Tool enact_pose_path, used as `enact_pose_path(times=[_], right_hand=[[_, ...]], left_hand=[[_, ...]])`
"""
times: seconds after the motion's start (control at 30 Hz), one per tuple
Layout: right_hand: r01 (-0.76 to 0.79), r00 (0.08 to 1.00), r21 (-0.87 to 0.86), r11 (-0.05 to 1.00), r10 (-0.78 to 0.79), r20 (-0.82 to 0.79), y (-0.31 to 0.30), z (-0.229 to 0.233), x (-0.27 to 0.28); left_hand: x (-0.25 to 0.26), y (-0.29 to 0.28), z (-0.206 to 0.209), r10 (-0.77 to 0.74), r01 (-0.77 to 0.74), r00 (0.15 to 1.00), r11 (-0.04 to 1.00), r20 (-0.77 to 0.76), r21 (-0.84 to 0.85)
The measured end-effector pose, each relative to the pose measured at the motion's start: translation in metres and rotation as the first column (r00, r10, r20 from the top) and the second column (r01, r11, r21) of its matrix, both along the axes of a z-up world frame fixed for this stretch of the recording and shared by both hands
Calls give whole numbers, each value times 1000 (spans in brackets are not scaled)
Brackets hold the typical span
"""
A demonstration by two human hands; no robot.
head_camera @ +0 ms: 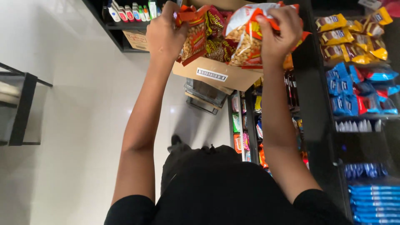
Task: Picking various bags of snacks from grocery shelves and placing them into a cardboard box.
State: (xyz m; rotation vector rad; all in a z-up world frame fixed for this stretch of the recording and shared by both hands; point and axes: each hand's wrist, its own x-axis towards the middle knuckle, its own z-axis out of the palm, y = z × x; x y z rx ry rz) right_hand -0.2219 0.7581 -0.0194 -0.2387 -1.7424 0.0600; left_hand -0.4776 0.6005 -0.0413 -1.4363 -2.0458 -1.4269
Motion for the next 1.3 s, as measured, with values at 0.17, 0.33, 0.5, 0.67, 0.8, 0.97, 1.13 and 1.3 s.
enact_pose_path(times=[0.17, 0.33, 0.5, 0.67, 0.8, 0.97, 1.13, 1.3], right_hand=[[50, 998, -81, 995, -46, 49, 42, -28, -41], [179, 971, -57, 982, -167, 172, 68, -45, -80], [243, 749, -347, 906, 52, 660, 123, -71, -95], [290, 800, -385, 876, -2, 600, 143, -76, -81], [369, 829, -460, 808, -62, 556, 104, -41, -74], [431, 865, -536, 726, -163, 474, 61, -36, -50], [449, 883, -616, 646, -219, 415, 14, -50, -29], [517, 850, -631, 579, -259, 459, -44, -63, -6]], left_hand=[[-23, 62, -27, -33, 35, 997, 999, 77, -24], [-56, 123, -63, -187, 200, 965, 978, 185, -57], [-79, 179, -72, -247, 286, 949, 936, 196, -206], [-77, 215, -48, -412, 421, 907, 893, 88, -157], [-58, 219, -29, -578, 588, 808, 799, 113, -125], [-33, 210, -25, -724, 747, 665, 649, 185, -147], [-7, 196, -38, -830, 873, 487, 456, 273, -174], [31, 166, -46, -912, 926, 351, 303, 211, -226]])
